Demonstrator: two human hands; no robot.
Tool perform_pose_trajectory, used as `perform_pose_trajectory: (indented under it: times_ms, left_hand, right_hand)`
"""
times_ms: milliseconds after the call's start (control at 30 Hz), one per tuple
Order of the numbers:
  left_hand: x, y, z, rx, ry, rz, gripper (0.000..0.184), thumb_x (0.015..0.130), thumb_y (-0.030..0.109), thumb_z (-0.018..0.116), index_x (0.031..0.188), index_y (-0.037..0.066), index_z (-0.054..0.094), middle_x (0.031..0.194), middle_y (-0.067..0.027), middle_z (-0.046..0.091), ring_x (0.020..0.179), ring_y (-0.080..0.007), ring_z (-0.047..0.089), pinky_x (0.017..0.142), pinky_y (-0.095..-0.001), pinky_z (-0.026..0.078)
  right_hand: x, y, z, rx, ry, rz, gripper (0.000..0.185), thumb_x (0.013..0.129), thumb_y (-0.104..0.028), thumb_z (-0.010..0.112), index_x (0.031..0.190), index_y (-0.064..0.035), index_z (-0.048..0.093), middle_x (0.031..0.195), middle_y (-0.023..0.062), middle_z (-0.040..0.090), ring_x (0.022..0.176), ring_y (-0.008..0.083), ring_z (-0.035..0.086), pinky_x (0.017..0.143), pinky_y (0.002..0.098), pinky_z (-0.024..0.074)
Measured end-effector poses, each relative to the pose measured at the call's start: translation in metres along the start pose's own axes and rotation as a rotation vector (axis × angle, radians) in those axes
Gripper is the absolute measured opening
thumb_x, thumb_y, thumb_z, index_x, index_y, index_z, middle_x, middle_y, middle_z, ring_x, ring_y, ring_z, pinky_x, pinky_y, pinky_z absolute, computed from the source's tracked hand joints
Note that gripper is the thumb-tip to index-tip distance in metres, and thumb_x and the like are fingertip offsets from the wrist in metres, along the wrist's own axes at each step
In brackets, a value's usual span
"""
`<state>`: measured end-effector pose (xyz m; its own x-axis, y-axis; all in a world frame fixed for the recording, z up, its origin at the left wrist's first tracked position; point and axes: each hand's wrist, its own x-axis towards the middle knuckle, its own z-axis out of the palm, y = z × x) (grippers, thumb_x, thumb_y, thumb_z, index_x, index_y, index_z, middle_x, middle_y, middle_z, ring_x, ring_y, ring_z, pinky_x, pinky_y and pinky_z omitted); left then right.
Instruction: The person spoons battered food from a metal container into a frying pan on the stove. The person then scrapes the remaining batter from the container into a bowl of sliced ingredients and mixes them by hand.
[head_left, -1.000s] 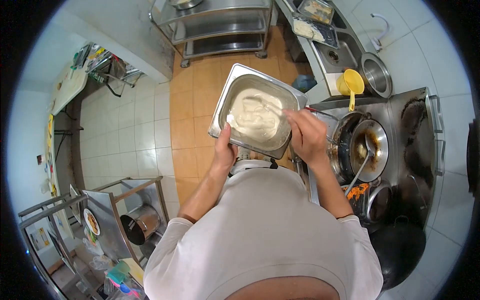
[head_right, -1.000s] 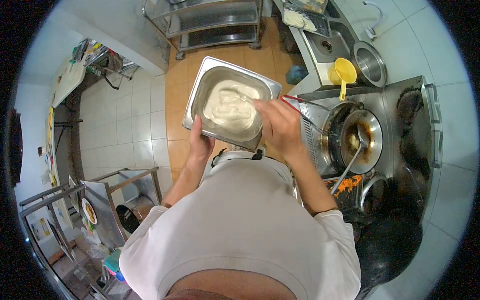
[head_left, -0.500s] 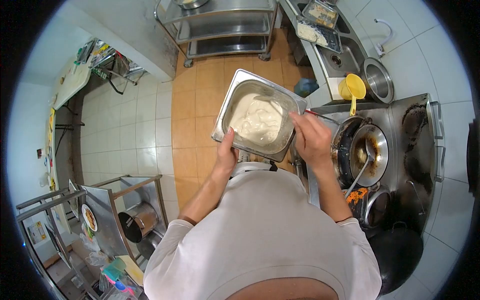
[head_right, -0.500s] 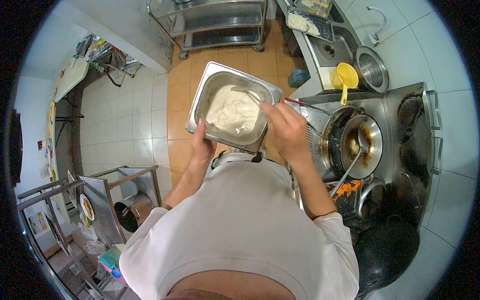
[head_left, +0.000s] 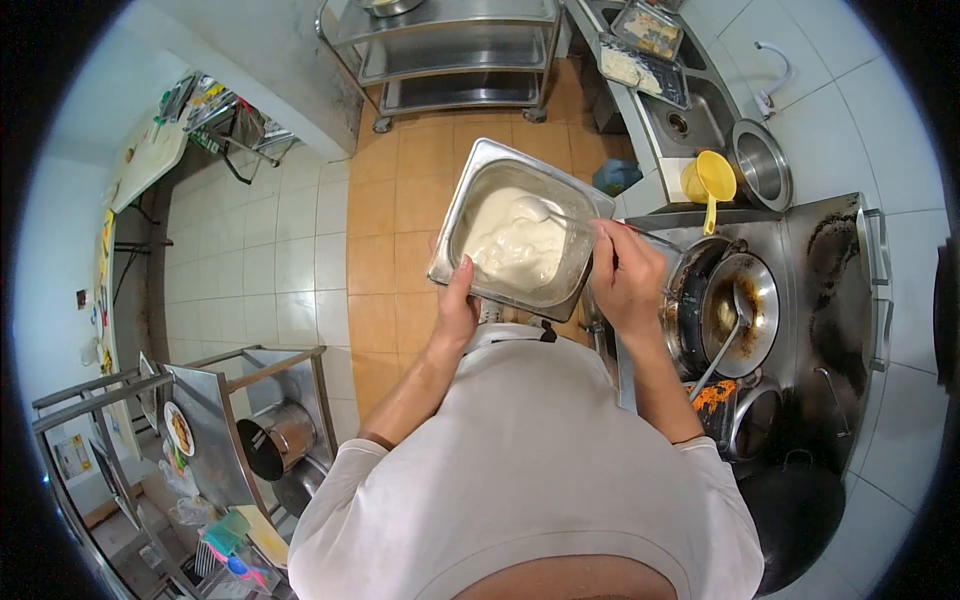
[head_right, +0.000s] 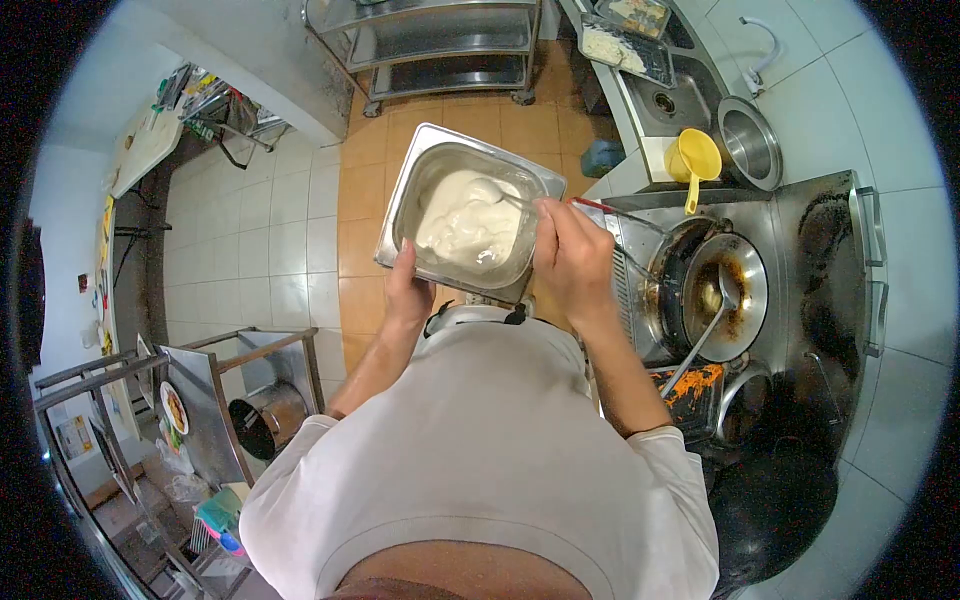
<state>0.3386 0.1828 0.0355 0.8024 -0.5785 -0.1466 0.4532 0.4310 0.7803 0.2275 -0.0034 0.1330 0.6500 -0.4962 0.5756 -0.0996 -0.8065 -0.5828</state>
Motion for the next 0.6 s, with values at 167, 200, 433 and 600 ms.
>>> perform_pose_trajectory:
  times_ms: [167, 200, 433, 600]
  left_hand:
    - [-0.001, 0.004, 0.004, 0.035, -0.021, -0.015, 0.056, 0.094, 0.034, 0.059, 0.137, 0.008, 0.035, 0.130, -0.0101, 0.047, 0.123, -0.0208, 0.044, 0.106, -0.0365, 0.035]
    - [-0.002, 0.005, 0.004, 0.027, -0.012, -0.031, 0.058, 0.095, 0.037, 0.058, 0.139, 0.005, 0.036, 0.135, -0.0107, 0.047, 0.127, -0.0218, 0.043, 0.109, -0.0375, 0.033]
    - [-0.002, 0.001, 0.003, -0.023, 0.015, -0.056, 0.064, 0.099, 0.045, 0.051, 0.143, 0.000, 0.040, 0.143, -0.0122, 0.049, 0.133, -0.0237, 0.046, 0.113, -0.0386, 0.034]
    - [-0.005, 0.023, 0.017, 0.015, 0.053, -0.238, 0.062, 0.100, 0.046, 0.049, 0.142, 0.001, 0.042, 0.140, -0.0129, 0.052, 0.128, -0.0236, 0.052, 0.108, -0.0383, 0.041]
  right_hand:
    - [-0.004, -0.006, 0.005, 0.212, -0.125, 0.312, 0.014, 0.092, -0.006, 0.060, 0.095, 0.0033, 0.071, 0.070, 0.0146, 0.066, 0.057, 0.0194, 0.063, 0.054, 0.0285, 0.0480]
    - [-0.004, -0.008, 0.003, 0.254, -0.114, 0.379, 0.015, 0.093, -0.006, 0.059, 0.095, 0.0030, 0.071, 0.068, 0.0117, 0.065, 0.057, 0.0157, 0.061, 0.053, 0.0270, 0.0460]
    - [0.006, -0.009, -0.023, 0.426, -0.002, 0.497, 0.017, 0.097, -0.008, 0.058, 0.097, 0.0002, 0.073, 0.062, -0.0033, 0.055, 0.055, 0.0024, 0.045, 0.049, 0.0204, 0.0328]
    - [0.020, -0.024, -0.046, 0.394, 0.053, 0.450, 0.018, 0.097, -0.009, 0.057, 0.099, 0.0004, 0.073, 0.063, -0.0034, 0.055, 0.055, 0.0014, 0.045, 0.048, 0.0194, 0.0309]
